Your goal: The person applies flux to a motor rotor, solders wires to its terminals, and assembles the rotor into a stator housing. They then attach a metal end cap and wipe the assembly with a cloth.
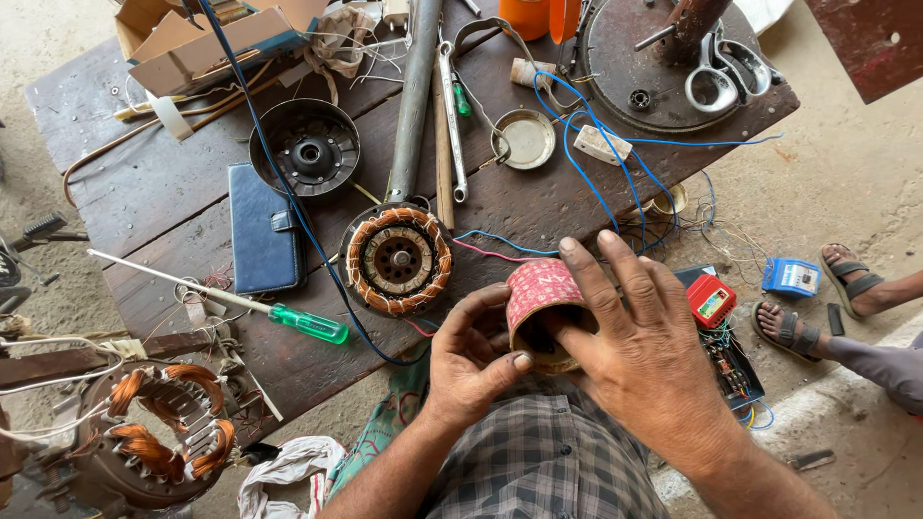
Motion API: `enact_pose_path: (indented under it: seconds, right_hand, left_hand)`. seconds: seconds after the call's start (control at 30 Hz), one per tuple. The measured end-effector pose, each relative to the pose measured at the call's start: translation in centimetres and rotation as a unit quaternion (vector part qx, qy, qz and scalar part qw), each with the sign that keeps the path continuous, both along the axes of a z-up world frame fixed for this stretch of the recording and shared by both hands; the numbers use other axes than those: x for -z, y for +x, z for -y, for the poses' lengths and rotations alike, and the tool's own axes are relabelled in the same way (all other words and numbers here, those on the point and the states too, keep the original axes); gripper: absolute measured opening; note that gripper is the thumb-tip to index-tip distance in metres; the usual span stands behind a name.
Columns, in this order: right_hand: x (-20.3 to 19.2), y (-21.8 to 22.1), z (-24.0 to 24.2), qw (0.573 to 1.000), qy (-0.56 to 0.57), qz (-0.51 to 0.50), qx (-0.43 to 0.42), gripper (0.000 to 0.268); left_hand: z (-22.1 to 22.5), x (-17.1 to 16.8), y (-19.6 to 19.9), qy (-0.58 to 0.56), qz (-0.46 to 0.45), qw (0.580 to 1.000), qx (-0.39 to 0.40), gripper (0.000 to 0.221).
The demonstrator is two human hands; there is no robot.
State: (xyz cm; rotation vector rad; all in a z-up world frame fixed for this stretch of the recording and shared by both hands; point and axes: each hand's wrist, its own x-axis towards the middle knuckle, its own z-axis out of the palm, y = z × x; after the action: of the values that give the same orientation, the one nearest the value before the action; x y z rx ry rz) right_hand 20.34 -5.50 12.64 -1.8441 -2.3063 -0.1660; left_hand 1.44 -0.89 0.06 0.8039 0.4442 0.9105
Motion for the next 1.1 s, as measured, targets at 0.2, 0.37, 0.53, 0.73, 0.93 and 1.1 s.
enact_pose_path:
  seconds: [0.2,0.37,0.53,0.73,0.93,1.1]
  right_hand:
    - [-0.6,0.3,0.3,0.999,-0.036,-0.001,0.039,0.043]
    - [-1.2,0.1,0.6,0.999,-0.011,-0.035,0.026,0.046]
    - [-1.5,0.2,0.6,0.996,-0.016,-0.093,0.011,0.052]
    - [-1.3,0.8,1.6,0.986,0.004,-0.168,-0.023,0.055]
    - [1.4,0.8,1.6,0.93,0.021,-0.367,-0.033,0.082]
    - [3.5,0.0,1.0,0.913,-0.004,-0.406,-0.046,0.103]
  left_hand:
    - [0.1,0.1,-0.2,-0.005,0.003,1.0,-0.004,0.075]
    - [0.1,0.2,0.1,-0.012,0.011,1.0,-0.004,0.074]
    - [0.2,0.2,-0.2,-0.005,0.007,1.0,-0.013,0.075]
    - [0.0,0.4,-0.5,-0.012,0.01,1.0,-0.011,0.076]
    - [-0.4,0.3,-0.9,0.014,0.019,1.0,0.0,0.067]
    - [-0.8,0.0,-1.2,0.087,-0.03,0.996,0.003,0.062]
